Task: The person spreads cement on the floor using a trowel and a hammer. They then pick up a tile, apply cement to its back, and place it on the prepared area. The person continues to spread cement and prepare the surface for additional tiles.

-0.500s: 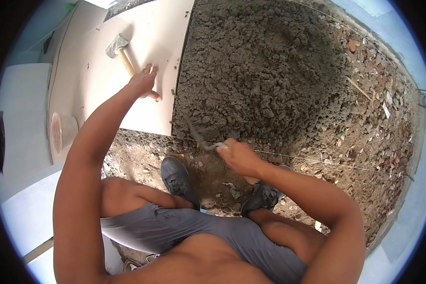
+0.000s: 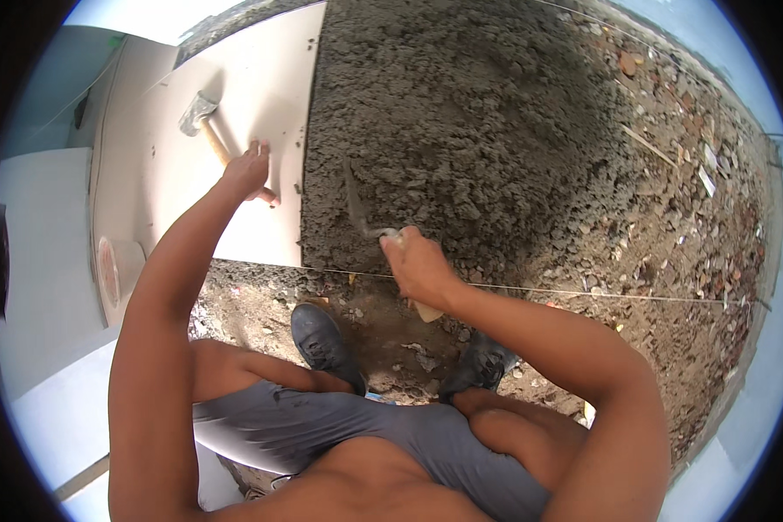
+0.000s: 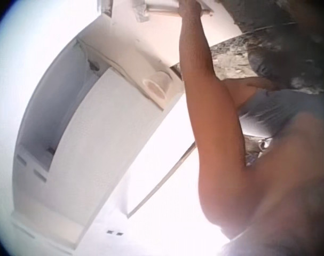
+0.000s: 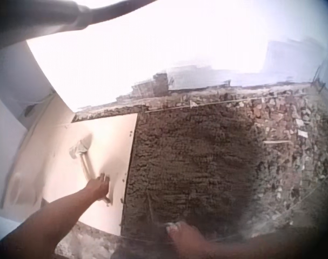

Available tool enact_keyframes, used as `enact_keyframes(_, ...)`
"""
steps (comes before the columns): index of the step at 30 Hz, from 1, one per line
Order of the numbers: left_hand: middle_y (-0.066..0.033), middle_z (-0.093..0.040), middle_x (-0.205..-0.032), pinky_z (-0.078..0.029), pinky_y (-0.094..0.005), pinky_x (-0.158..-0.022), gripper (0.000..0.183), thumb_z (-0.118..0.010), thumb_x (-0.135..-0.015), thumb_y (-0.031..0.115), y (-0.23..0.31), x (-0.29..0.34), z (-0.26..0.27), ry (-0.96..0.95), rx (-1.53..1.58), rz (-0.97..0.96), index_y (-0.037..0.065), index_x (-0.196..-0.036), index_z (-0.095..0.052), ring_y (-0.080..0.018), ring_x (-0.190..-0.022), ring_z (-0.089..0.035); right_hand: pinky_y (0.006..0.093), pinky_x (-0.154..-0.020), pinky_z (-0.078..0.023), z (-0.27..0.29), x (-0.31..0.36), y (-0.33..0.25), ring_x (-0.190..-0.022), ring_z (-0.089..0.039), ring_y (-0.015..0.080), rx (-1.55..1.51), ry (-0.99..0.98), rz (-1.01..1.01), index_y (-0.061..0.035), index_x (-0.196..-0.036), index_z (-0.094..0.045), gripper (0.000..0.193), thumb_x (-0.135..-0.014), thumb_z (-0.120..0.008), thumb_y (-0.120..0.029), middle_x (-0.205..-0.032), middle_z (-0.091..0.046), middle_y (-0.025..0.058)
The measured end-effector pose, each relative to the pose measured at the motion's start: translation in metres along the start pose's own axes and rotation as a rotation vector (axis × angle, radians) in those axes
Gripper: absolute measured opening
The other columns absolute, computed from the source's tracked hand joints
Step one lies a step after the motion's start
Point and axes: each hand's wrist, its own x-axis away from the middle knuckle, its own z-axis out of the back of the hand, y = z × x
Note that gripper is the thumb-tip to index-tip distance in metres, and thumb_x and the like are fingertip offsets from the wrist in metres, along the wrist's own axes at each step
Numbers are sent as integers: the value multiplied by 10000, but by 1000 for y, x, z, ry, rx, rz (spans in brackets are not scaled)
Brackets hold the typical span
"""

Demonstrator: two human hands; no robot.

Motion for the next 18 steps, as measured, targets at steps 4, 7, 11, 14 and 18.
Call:
enact_keyframes(4, -329, -199, -1524, -422, -399, -1063, 1367, -903, -504, 498, 3, 2, 5, 7, -8, -21, -97, -1475, -148, -395, -1369, -376, 428, -627, -521, 53, 33, 52, -654, -644, 283, 32, 214, 62, 11, -1055, -506, 367, -989, -492, -349, -763, -606, 176)
enact_keyframes(7, -346, -213, -1510, -412, -402, -1073, 1382, -910, -490, 494, -2, 4, -3, 22, 16, -22, -107, -1471, -146, -406, -1372, -367, 370, -560, -493, 89, 78, 35, -602, -580, 216, 59, 193, 79, -35, -997, -507, 318, -987, -498, -353, -710, -560, 107)
enact_keyframes(11, -370, -212, -1494, -441, -405, -1044, 1394, -920, -465, 480, -6, 1, -10, 65, 25, -51, -123, -1460, -153, -438, -1311, -428, 340, -524, -473, 127, 94, 4, -570, -513, 183, 568, 290, 128, -69, -946, -496, 299, -969, -543, -364, -677, -541, 60)
enact_keyframes(14, -372, -202, -1495, -457, -410, -1029, 1411, -926, -446, 474, -11, -8, -19, 110, 32, -78, -119, -1462, -146, -451, -1275, -467, 425, -571, -497, 166, 61, -1, -620, -596, 287, 893, 550, 171, -58, -978, -509, 296, -952, -567, -347, -735, -612, 117)
enact_keyframes(18, -366, -201, -1499, -456, -414, -1028, 1408, -925, -448, 475, -11, -7, -16, 117, 70, -71, -103, -1469, -148, -454, -1276, -464, 479, -618, -503, 185, 33, 21, -720, -639, 375, 1132, 521, 253, -64, -1013, -526, 290, -948, -563, -343, -803, -660, 166)
